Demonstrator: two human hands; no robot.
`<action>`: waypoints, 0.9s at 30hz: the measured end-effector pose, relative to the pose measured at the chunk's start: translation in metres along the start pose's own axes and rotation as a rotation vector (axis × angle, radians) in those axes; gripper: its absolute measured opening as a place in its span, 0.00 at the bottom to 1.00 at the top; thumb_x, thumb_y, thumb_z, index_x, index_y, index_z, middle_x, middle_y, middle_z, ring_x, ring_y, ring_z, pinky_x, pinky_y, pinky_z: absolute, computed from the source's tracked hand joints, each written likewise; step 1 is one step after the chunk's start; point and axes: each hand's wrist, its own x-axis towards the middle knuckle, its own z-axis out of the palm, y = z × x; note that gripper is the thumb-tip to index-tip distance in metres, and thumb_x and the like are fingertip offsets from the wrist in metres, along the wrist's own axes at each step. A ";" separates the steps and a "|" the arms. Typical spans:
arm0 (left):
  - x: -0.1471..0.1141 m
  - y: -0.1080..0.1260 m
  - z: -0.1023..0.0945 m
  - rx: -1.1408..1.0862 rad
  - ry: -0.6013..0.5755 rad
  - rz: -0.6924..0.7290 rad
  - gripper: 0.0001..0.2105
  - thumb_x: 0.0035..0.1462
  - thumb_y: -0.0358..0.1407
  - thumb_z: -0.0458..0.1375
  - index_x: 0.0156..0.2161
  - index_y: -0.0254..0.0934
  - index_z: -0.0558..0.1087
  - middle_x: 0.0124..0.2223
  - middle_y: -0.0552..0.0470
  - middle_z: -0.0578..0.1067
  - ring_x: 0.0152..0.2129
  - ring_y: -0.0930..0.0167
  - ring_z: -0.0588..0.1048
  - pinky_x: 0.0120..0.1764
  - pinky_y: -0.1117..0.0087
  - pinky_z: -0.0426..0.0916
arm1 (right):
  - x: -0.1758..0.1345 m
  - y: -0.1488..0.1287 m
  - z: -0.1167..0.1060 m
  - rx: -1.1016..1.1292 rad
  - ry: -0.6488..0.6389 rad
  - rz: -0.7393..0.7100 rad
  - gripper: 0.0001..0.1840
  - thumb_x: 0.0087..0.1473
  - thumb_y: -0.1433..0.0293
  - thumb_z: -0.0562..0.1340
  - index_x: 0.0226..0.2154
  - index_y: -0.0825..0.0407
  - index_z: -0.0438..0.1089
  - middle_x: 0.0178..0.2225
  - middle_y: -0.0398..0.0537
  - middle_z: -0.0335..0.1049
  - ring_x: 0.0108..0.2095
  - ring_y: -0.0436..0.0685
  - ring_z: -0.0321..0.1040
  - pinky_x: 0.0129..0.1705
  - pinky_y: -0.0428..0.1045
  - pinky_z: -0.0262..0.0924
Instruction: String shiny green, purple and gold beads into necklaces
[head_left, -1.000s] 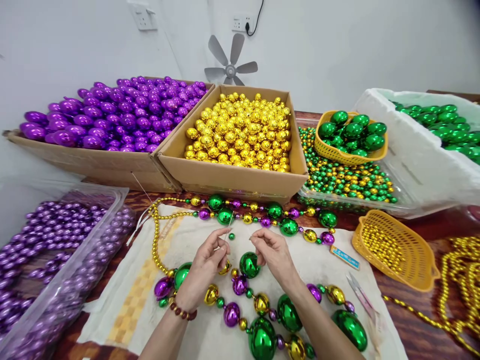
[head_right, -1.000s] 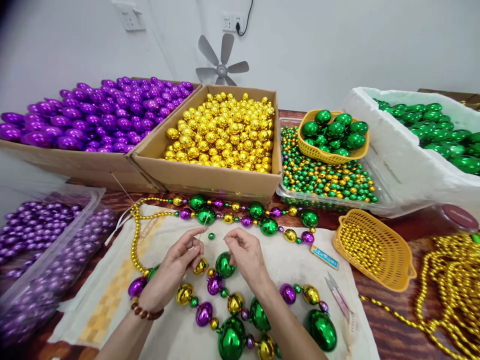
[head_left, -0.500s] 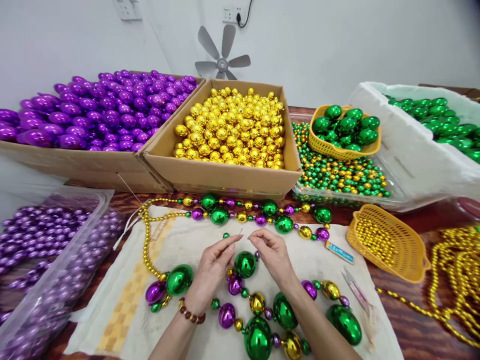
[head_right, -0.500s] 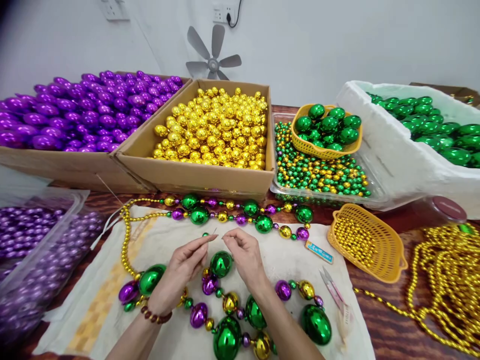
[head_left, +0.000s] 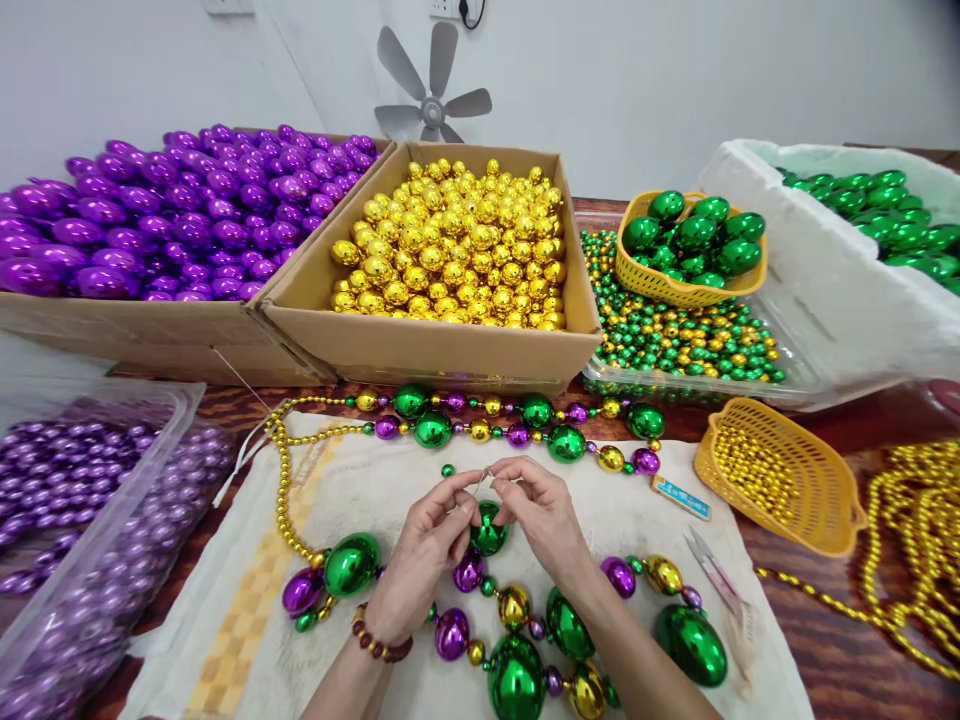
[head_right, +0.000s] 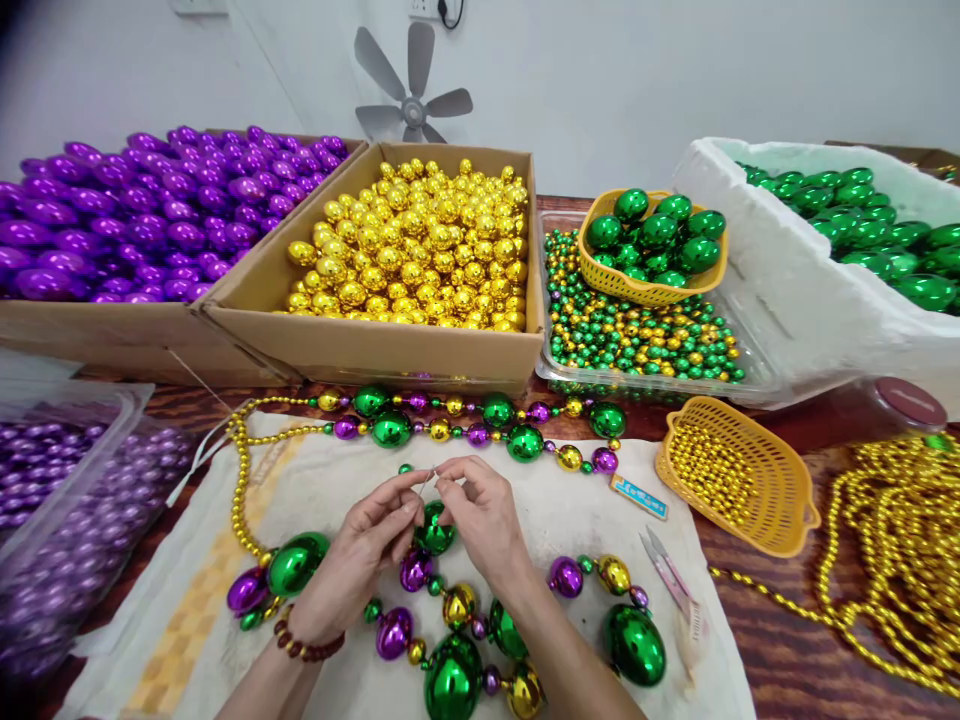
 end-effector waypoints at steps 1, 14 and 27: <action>0.000 0.000 0.000 -0.007 -0.005 -0.004 0.18 0.61 0.40 0.55 0.55 0.40 0.67 0.31 0.56 0.66 0.16 0.82 0.54 0.20 0.74 0.42 | 0.000 0.000 0.000 -0.001 0.000 0.004 0.07 0.56 0.67 0.60 0.30 0.52 0.70 0.43 0.44 0.67 0.20 0.42 0.67 0.23 0.41 0.60; 0.001 0.003 -0.002 -0.012 -0.010 -0.022 0.17 0.61 0.38 0.54 0.55 0.40 0.68 0.31 0.56 0.66 0.18 0.80 0.52 0.22 0.73 0.45 | 0.000 -0.004 0.002 -0.038 -0.021 -0.018 0.08 0.58 0.69 0.59 0.28 0.53 0.69 0.42 0.43 0.66 0.22 0.42 0.64 0.25 0.42 0.63; 0.000 -0.001 0.001 0.153 0.069 0.060 0.18 0.59 0.40 0.56 0.54 0.41 0.71 0.30 0.55 0.67 0.20 0.77 0.57 0.23 0.75 0.51 | -0.001 -0.008 0.004 -0.050 -0.005 -0.001 0.08 0.57 0.69 0.59 0.28 0.53 0.69 0.43 0.45 0.66 0.22 0.43 0.65 0.25 0.43 0.65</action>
